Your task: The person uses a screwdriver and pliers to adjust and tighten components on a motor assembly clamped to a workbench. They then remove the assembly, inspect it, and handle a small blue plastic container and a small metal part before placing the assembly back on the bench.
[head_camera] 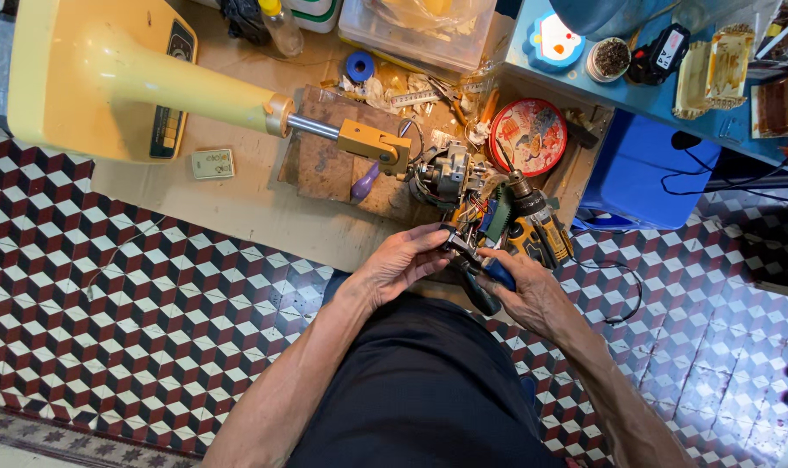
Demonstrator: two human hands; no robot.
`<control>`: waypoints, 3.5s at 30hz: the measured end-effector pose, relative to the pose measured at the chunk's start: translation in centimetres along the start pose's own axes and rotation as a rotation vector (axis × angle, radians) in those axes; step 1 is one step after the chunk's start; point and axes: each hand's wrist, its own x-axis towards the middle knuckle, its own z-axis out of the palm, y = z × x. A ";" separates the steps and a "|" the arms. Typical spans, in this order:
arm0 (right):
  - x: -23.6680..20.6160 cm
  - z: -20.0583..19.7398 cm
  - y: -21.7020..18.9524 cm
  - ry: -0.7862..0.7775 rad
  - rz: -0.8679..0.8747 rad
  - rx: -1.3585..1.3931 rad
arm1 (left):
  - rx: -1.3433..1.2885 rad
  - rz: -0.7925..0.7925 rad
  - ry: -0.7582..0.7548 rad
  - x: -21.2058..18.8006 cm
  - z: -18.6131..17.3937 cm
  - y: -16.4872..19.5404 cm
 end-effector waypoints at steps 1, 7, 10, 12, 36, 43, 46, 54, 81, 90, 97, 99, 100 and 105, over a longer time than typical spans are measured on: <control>0.1 -0.2 -0.1 0.018 -0.068 0.014 | -0.003 0.004 0.002 0.1 0.0 0.0; 0.5 -1.7 -1.5 -0.192 0.246 0.074 | 0.001 -0.005 -0.023 0.6 0.3 0.2; 0.6 -2.1 -2.1 -0.162 0.174 0.026 | -0.004 0.006 -0.015 0.7 0.4 0.2; 0.6 -2.1 -2.3 -0.190 0.229 0.047 | 0.040 0.017 0.020 0.8 0.5 0.2; 0.7 -3.8 -0.1 -0.300 0.280 0.093 | 0.101 0.068 0.033 0.7 1.2 0.0; 0.5 -4.2 -1.9 -0.293 0.373 -0.003 | 0.086 0.043 0.032 1.1 1.3 -0.1; 0.5 -4.5 -2.6 -0.308 0.309 -0.017 | 0.078 0.046 0.019 1.3 1.2 -0.3; 1.3 -5.1 -2.9 -0.347 0.377 -0.162 | 0.259 0.143 0.110 2.2 1.2 -1.0; 1.7 -5.5 -2.2 -0.387 0.339 -0.116 | 0.223 0.135 0.121 2.0 1.7 -0.6; 1.3 -5.0 -1.5 -0.347 0.321 -0.248 | 0.248 0.151 0.155 2.8 1.3 -1.4; -0.2 -4.2 1.6 -0.121 0.584 0.084 | 0.257 0.122 0.197 2.8 -0.2 -1.6; 0.9 -3.4 1.9 -0.043 0.574 0.010 | 0.256 0.142 0.177 2.8 -0.5 -1.7; 1.9 -2.7 1.8 -0.007 0.564 -0.025 | 0.257 0.156 0.173 2.8 -0.6 -1.7; 6.4 0.4 1.3 0.169 0.475 -0.010 | 0.326 0.130 0.208 2.3 -1.3 -1.3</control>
